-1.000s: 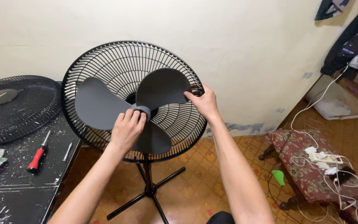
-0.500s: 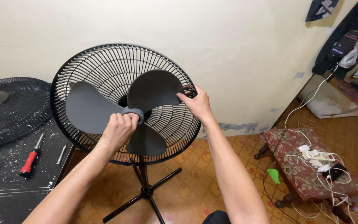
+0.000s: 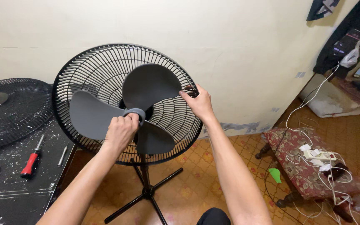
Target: The person wipes a fan blade with a cloth, then attaches the blade to the fan motor and secures it by hand. The person then attaches the front fan cage to enclose the blade. The fan is placed on a black table in a room with off-white walls.
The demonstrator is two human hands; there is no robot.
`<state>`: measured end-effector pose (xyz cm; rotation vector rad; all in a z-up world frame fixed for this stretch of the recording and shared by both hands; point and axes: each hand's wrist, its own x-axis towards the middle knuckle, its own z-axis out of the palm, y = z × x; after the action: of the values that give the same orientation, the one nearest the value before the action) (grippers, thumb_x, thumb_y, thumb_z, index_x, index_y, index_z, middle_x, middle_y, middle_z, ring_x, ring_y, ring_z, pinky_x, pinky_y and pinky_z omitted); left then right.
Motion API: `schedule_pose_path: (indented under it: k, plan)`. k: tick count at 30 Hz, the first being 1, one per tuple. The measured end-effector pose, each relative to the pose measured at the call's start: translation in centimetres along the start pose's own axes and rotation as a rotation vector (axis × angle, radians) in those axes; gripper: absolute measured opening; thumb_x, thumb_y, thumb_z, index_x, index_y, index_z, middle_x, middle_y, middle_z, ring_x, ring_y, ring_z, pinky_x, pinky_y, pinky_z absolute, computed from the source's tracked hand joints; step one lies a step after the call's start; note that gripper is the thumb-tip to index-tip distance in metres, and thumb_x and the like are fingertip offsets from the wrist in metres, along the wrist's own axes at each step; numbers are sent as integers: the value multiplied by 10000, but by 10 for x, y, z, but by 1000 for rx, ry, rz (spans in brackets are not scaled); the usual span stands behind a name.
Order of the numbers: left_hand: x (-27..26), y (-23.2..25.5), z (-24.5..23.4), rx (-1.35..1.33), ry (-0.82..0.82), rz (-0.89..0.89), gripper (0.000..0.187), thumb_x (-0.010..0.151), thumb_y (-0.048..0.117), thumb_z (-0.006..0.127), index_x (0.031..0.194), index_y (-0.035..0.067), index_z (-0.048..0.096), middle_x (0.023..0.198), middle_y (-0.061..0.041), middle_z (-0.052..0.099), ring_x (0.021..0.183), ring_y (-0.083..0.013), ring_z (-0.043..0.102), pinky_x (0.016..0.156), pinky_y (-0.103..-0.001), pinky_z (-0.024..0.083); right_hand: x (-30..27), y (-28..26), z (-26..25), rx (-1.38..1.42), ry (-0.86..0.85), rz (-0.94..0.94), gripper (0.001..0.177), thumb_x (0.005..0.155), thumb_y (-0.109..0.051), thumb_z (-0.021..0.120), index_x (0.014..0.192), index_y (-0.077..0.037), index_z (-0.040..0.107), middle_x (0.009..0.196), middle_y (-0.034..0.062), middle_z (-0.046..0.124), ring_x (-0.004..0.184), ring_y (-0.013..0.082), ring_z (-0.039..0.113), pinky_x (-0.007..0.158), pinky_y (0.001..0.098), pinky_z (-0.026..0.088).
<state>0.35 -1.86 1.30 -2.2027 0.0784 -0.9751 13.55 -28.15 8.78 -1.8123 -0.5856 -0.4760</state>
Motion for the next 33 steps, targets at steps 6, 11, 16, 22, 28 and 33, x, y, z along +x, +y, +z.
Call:
schedule_pose_path:
  k: [6, 11, 16, 22, 28, 33]
  plan:
    - [-2, 9, 12, -136, 61, -104, 312, 1008, 374, 570, 959, 66, 585, 637, 4, 619, 596, -158, 643, 583, -314, 471, -2, 1, 2, -30, 28, -17, 258, 835, -236, 815, 1005, -54, 745, 885, 45, 783, 805, 115, 721, 757, 296, 562]
    - [-3, 13, 18, -226, 50, -203, 400, 1002, 474, 554, 910, 85, 582, 586, 1, 613, 542, -171, 643, 553, -323, 480, -1, 6, 5, -46, 43, -27, 234, 851, -222, 786, 1002, -47, 751, 867, 50, 780, 797, 123, 713, 749, 304, 555]
    - [-2, 8, 19, -358, 12, -315, 451, 1030, 528, 531, 804, 138, 549, 549, -26, 642, 479, -207, 653, 523, -342, 519, 4, 9, 6, -57, 55, -30, 252, 953, -268, 702, 1052, -39, 740, 866, 75, 745, 820, 156, 678, 779, 313, 543]
    - [-6, -1, 7, -572, -170, -371, 458, 1023, 529, 543, 909, 86, 567, 593, -62, 674, 530, -244, 697, 473, -359, 548, -2, 4, 9, 95, 196, -77, 436, 1014, -352, 621, 1310, -35, 574, 1249, 138, 648, 1175, 212, 601, 1000, 351, 457]
    - [-8, -38, -1, -596, -39, -311, 432, 936, 487, 658, 953, 61, 586, 761, -89, 669, 668, -258, 701, 534, -363, 556, -52, 13, 44, -438, 565, -454, 134, 946, -181, 663, 996, -57, 653, 1070, 122, 659, 1083, 279, 627, 1002, 465, 465]
    - [-26, -96, -8, -495, 260, -519, 300, 920, 337, 741, 931, 92, 569, 875, -64, 590, 779, -242, 620, 709, -375, 520, -94, 4, 107, -160, 171, -280, 115, 907, -171, 713, 963, -73, 693, 920, 58, 674, 854, 219, 639, 792, 344, 516]
